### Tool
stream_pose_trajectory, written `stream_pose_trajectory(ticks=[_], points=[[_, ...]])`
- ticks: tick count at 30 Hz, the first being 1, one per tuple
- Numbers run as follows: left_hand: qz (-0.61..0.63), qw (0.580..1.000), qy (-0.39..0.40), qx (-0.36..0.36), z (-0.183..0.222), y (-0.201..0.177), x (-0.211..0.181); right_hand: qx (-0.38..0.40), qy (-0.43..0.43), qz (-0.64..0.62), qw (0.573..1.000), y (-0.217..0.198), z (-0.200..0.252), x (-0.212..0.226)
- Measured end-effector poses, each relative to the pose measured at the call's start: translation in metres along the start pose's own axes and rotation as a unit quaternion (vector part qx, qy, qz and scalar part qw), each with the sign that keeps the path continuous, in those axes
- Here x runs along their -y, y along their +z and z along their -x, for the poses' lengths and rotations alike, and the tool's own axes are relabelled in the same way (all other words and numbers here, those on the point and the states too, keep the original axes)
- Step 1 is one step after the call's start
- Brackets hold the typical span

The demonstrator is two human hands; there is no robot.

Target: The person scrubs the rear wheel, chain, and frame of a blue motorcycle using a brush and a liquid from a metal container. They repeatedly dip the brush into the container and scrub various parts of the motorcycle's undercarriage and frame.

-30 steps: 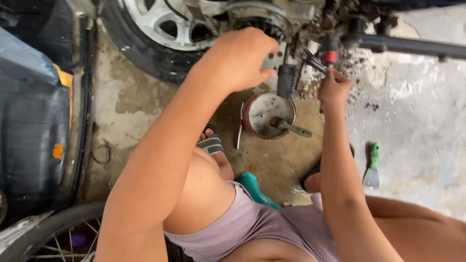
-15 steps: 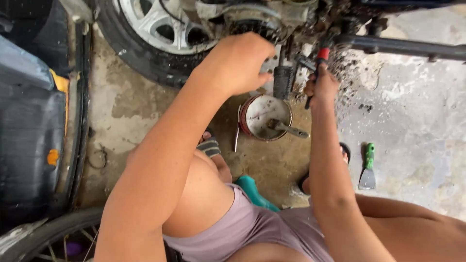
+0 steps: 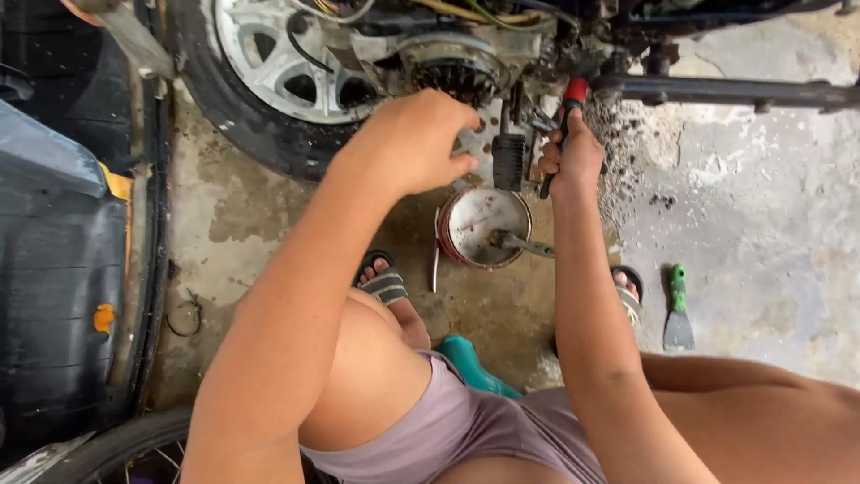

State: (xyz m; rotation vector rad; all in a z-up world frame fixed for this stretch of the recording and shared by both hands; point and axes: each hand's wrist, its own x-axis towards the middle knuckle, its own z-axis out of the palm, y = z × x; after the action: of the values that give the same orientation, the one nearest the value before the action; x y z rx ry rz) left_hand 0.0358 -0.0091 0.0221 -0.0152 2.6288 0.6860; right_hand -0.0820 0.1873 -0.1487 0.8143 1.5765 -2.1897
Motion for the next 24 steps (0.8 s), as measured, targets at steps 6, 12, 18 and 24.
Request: stream_pose_trajectory(ticks=[6, 12, 18, 24], points=[[0.014, 0.995, 0.079, -0.067, 0.010, 0.005, 0.008, 0.154, -0.061, 0.032, 0.986, -0.021, -0.032, -0.021], [0.020, 0.994, 0.079, -0.068, 0.012, 0.011, 0.011, 0.128, -0.080, 0.050, 0.987, -0.007, 0.017, -0.005], [0.018, 0.997, 0.061, -0.045, 0.011, 0.017, 0.014, 0.063, -0.088, 0.053, 0.993, -0.020, 0.004, -0.020], [0.012, 0.999, 0.038, -0.030, 0.013, 0.005, 0.004, -0.004, -0.160, 0.056, 0.985, -0.070, -0.057, -0.038]])
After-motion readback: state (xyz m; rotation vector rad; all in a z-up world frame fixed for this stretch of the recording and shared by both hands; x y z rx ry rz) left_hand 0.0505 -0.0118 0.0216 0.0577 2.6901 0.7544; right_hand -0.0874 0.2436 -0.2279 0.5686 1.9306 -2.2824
